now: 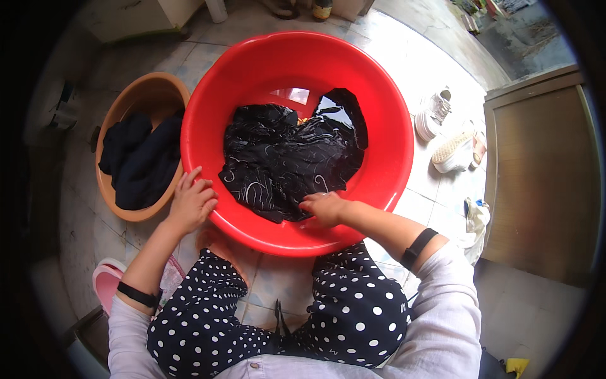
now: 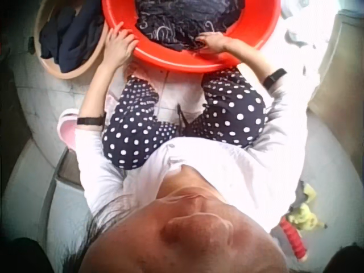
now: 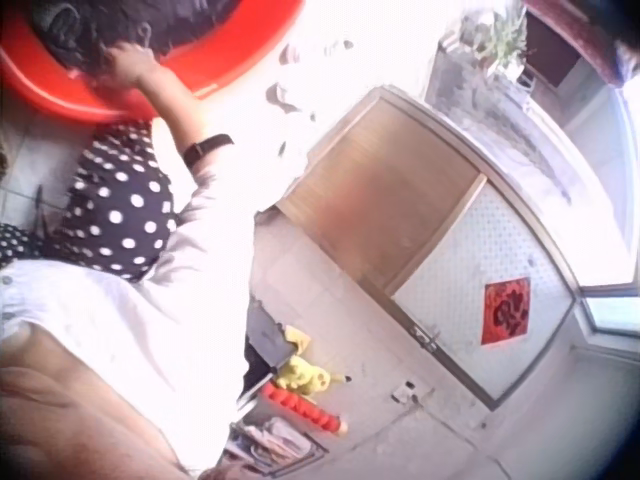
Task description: The person fills a bucket with water from a tap and pours it into a red basin containing dark clothes. They then sit on the floor and hand-wash the clothes by repeatedly submerging, scrubbing, and wringing them in the basin.
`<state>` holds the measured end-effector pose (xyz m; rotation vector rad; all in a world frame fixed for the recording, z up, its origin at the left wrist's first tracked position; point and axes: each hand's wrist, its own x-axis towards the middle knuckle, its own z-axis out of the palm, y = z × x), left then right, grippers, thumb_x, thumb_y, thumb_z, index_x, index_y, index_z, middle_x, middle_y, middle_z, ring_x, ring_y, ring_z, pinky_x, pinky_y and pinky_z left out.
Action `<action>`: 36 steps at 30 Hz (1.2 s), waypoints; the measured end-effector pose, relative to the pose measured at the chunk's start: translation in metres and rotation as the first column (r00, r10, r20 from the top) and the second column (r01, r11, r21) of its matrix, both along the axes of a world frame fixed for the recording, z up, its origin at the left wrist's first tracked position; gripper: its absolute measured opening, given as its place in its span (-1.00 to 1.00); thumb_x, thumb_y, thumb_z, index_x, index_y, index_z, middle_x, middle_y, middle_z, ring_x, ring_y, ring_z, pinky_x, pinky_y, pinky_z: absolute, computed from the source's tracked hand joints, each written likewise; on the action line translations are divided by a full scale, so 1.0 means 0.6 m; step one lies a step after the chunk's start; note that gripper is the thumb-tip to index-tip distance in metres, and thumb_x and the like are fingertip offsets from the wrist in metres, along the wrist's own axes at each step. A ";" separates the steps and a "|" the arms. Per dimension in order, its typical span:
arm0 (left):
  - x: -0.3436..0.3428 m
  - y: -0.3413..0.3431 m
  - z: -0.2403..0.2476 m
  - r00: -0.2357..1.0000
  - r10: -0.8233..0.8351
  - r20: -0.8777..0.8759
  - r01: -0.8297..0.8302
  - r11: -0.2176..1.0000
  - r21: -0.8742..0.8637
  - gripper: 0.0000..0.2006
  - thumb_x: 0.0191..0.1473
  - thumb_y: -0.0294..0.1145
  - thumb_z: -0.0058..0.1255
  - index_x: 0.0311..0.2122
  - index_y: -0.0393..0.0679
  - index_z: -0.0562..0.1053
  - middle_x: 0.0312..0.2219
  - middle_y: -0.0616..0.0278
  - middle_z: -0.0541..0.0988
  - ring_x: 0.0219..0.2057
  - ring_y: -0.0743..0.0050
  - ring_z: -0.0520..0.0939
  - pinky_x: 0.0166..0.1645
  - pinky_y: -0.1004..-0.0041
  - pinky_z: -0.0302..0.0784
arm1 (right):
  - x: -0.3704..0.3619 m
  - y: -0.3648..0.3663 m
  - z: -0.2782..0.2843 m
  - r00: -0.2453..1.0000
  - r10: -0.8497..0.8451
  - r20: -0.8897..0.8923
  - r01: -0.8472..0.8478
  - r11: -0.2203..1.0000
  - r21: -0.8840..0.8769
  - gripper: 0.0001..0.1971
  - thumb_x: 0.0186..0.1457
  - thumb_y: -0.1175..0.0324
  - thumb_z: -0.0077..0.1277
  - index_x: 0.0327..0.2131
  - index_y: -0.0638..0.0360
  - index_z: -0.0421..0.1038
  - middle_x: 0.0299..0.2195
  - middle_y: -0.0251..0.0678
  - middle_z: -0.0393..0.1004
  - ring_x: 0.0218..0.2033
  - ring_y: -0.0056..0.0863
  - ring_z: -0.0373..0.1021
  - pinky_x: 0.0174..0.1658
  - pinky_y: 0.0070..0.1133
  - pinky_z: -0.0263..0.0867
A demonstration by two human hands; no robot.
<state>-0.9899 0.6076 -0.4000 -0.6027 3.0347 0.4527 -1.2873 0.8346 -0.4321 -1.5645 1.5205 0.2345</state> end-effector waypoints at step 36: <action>-0.214 -0.055 -0.197 0.779 -0.131 0.613 -0.167 0.899 0.404 0.00 -0.25 -0.18 0.30 0.29 -0.26 0.03 0.24 -0.15 0.14 0.32 0.04 0.05 0.39 0.21 -0.32 | -0.684 0.196 -0.206 -0.195 -0.967 0.164 0.650 -0.252 -0.717 -0.04 -0.20 0.11 0.13 0.30 0.12 -0.08 0.31 0.00 -0.12 0.28 0.05 -0.11 0.33 -0.32 -0.17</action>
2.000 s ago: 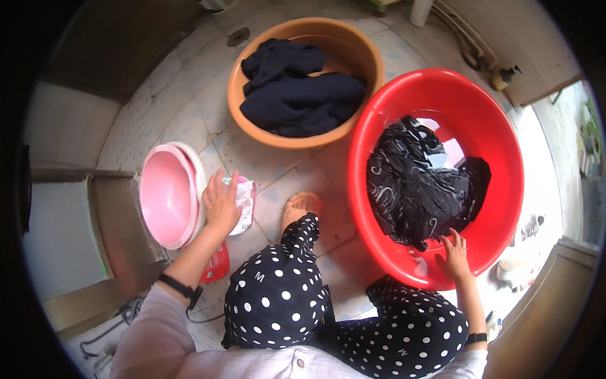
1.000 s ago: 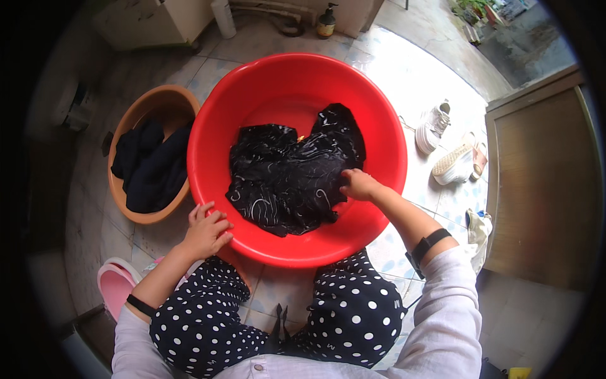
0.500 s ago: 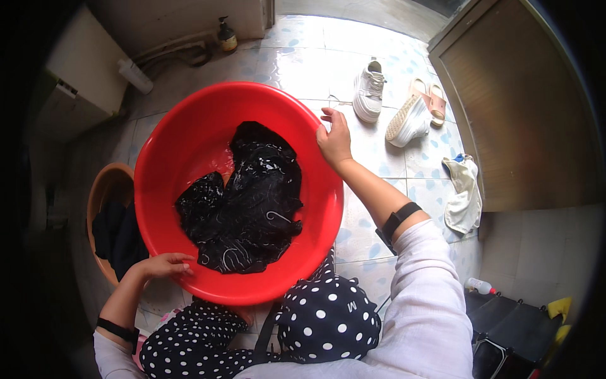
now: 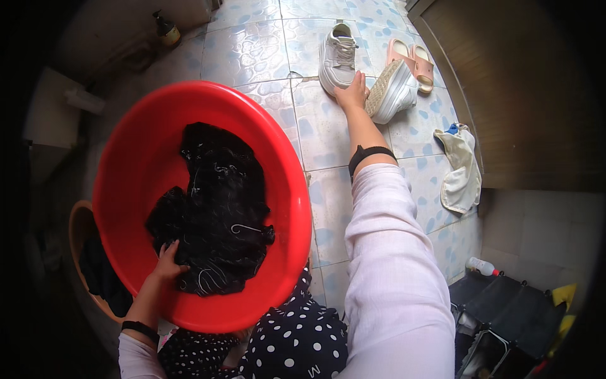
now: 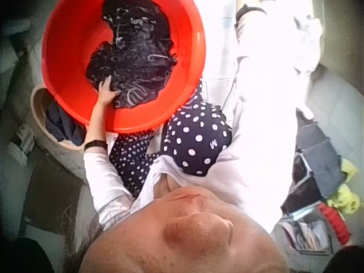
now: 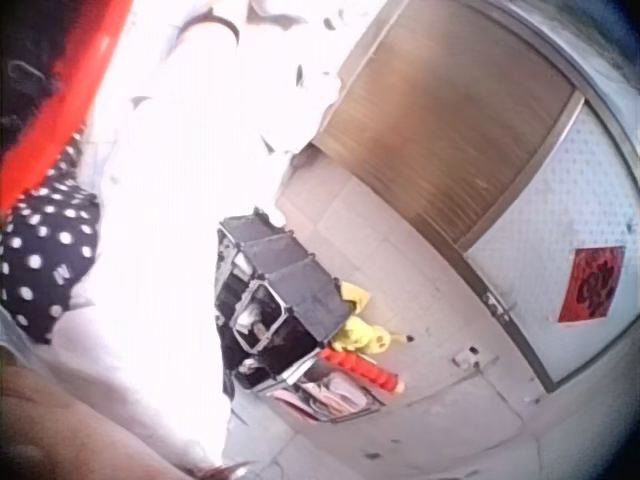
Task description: The person fills a bucket with water from a tap and pours it into a red basin containing dark clothes. They then sit on the floor and hand-wash the clothes by repeatedly submerging, scrubbing, and wringing them in the basin.
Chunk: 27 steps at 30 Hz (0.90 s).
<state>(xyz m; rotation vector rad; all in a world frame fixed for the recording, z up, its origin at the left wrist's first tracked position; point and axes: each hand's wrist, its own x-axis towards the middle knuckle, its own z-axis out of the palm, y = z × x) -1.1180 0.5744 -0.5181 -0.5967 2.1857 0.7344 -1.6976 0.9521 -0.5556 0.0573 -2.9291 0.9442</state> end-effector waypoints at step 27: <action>-0.029 0.005 -0.002 0.999 0.034 0.001 -0.034 0.998 -0.062 -0.14 -0.30 -0.31 0.15 0.22 -0.25 0.18 0.16 -0.13 0.30 0.27 0.11 0.20 0.37 0.16 -0.15 | 0.036 0.031 0.041 0.626 -0.767 -0.142 0.779 0.624 0.065 -0.26 -0.26 -0.09 0.31 -0.04 0.13 0.31 0.04 -0.16 0.25 0.06 -0.18 0.18 0.14 -0.31 0.10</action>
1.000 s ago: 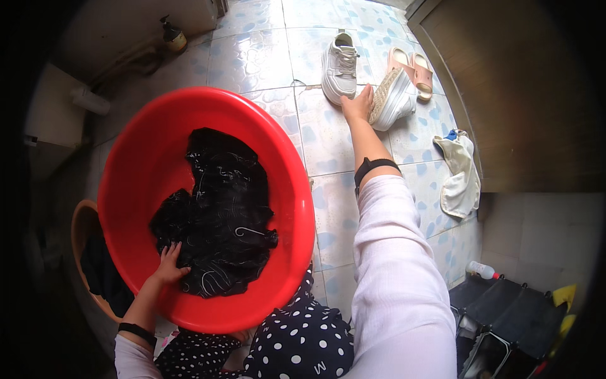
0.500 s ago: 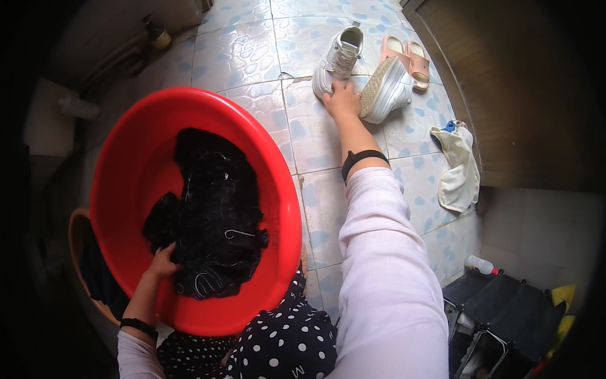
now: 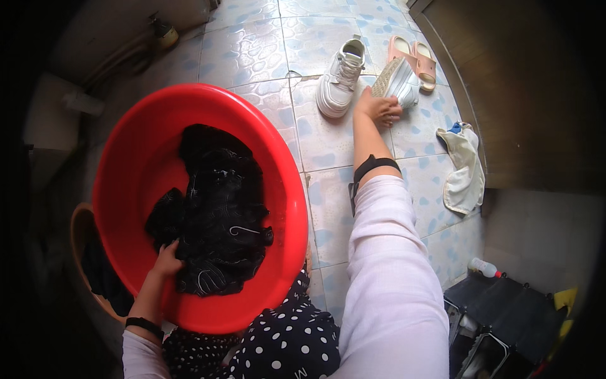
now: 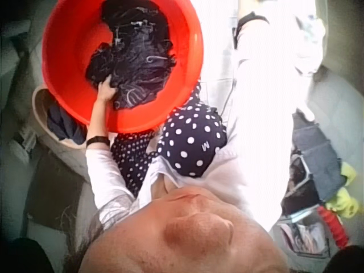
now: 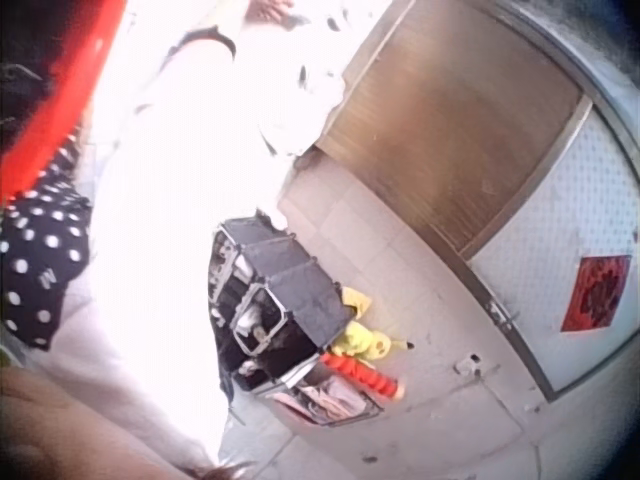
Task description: The person fills a bucket with water from a tap and pours it into a red basin containing dark clothes. They then sit on the floor and hand-wash the clothes by repeatedly submerging, scrubbing, and wringing them in the basin.
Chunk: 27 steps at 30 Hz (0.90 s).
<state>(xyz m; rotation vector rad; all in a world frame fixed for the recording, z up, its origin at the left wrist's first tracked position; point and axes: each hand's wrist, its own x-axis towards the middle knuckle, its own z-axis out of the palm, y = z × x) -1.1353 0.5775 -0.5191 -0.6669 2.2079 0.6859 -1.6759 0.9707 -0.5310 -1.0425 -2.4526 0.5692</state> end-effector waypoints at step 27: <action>-0.004 0.010 0.003 0.990 -0.080 0.113 0.092 0.991 -0.097 -0.16 -0.19 -0.28 0.13 0.28 -0.09 0.11 0.21 -0.08 0.22 0.26 -0.08 0.16 0.35 0.20 -0.02 | 0.011 0.004 -0.041 0.273 0.505 0.819 -0.961 0.184 0.206 -0.47 0.09 0.08 -0.08 0.15 -0.07 0.28 0.35 -0.25 -0.18 0.37 -0.21 -0.21 0.27 0.16 -0.37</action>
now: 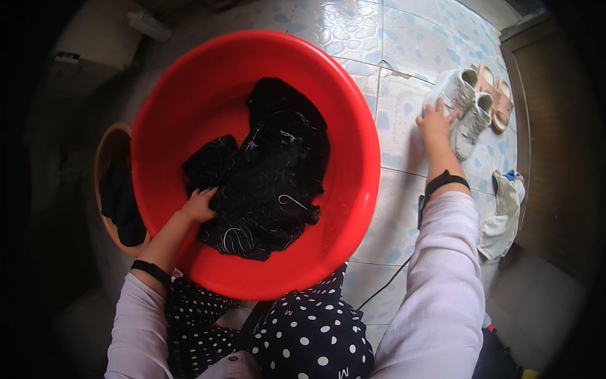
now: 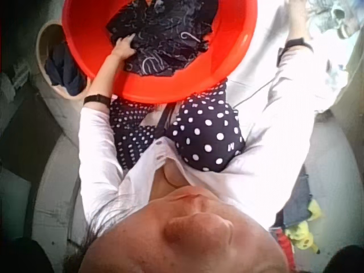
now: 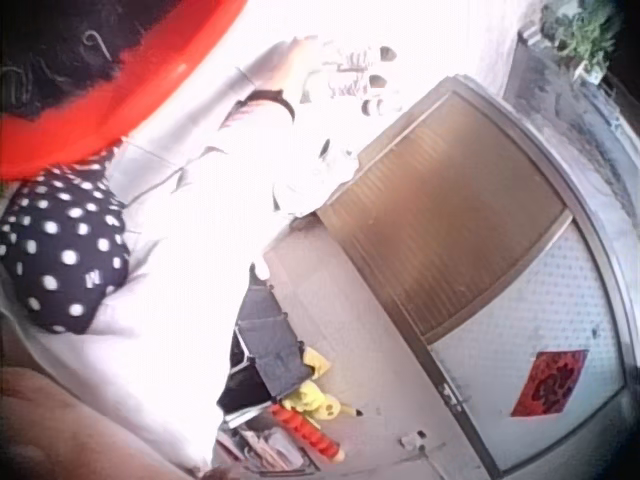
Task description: The person fills a bucket with water from a tap and pours it into a red basin containing dark clothes. They then sit on the floor and hand-wash the clothes by repeatedly submerging, scrubbing, and wringing them in the basin.
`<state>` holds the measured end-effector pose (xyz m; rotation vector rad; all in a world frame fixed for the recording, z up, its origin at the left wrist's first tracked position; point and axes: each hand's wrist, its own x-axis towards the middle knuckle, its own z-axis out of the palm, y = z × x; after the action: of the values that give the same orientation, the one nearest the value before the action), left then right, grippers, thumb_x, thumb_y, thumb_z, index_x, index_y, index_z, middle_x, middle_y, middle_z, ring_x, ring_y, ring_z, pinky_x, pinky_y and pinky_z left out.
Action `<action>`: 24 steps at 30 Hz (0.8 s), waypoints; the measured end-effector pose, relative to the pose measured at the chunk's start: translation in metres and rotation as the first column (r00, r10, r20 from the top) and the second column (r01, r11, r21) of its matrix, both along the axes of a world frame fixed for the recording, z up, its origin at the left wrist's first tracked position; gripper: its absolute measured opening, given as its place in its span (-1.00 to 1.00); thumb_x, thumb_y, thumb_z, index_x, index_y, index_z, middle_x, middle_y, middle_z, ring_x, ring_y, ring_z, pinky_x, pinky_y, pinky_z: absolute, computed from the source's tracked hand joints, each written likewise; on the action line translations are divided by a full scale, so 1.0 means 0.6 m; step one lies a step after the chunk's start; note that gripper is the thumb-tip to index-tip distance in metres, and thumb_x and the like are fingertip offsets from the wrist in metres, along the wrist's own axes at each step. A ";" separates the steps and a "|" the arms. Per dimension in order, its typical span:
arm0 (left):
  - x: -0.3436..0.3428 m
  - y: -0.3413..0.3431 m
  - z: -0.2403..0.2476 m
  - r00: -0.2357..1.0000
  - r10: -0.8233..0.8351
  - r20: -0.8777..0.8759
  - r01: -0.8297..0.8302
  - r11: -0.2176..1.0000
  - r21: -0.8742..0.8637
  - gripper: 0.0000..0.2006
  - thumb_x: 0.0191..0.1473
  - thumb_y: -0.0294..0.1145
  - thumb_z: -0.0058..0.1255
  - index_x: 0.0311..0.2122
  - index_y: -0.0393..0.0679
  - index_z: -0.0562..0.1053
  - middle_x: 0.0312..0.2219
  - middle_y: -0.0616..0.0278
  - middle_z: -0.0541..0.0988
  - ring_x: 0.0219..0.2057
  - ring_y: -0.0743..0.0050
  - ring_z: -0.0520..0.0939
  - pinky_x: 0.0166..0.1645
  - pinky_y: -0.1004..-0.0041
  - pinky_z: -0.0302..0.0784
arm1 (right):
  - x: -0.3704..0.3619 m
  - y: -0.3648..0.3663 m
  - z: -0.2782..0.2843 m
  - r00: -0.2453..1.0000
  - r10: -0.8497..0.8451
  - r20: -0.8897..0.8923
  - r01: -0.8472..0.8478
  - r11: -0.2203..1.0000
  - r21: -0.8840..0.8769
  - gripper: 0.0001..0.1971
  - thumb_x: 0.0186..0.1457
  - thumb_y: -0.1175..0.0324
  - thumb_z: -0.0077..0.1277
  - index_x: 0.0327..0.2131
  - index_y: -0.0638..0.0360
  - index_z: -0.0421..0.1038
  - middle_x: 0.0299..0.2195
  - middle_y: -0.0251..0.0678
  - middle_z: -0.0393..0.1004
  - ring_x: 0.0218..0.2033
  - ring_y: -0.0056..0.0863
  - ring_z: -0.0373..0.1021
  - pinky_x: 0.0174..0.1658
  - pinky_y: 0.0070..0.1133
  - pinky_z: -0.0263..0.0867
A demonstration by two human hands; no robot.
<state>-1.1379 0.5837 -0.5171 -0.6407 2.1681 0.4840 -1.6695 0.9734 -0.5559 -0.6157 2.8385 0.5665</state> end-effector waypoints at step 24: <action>0.016 -0.052 0.335 0.546 0.831 -0.103 -0.275 0.294 0.915 -0.78 -0.15 -0.55 -0.03 -0.60 -0.04 0.17 -0.66 0.52 0.22 -0.61 0.78 0.27 -0.51 0.63 0.18 | 0.572 -0.339 0.098 0.163 0.777 0.608 -0.913 0.352 -0.204 -0.40 -0.15 0.12 0.21 0.03 -0.06 0.30 0.00 -0.30 0.37 0.12 -0.08 0.22 -0.09 0.06 0.26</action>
<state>-1.1282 0.5527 -0.3162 -0.7815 1.7196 2.2792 -1.3261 0.7703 -0.4971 -1.9785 1.4800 0.6077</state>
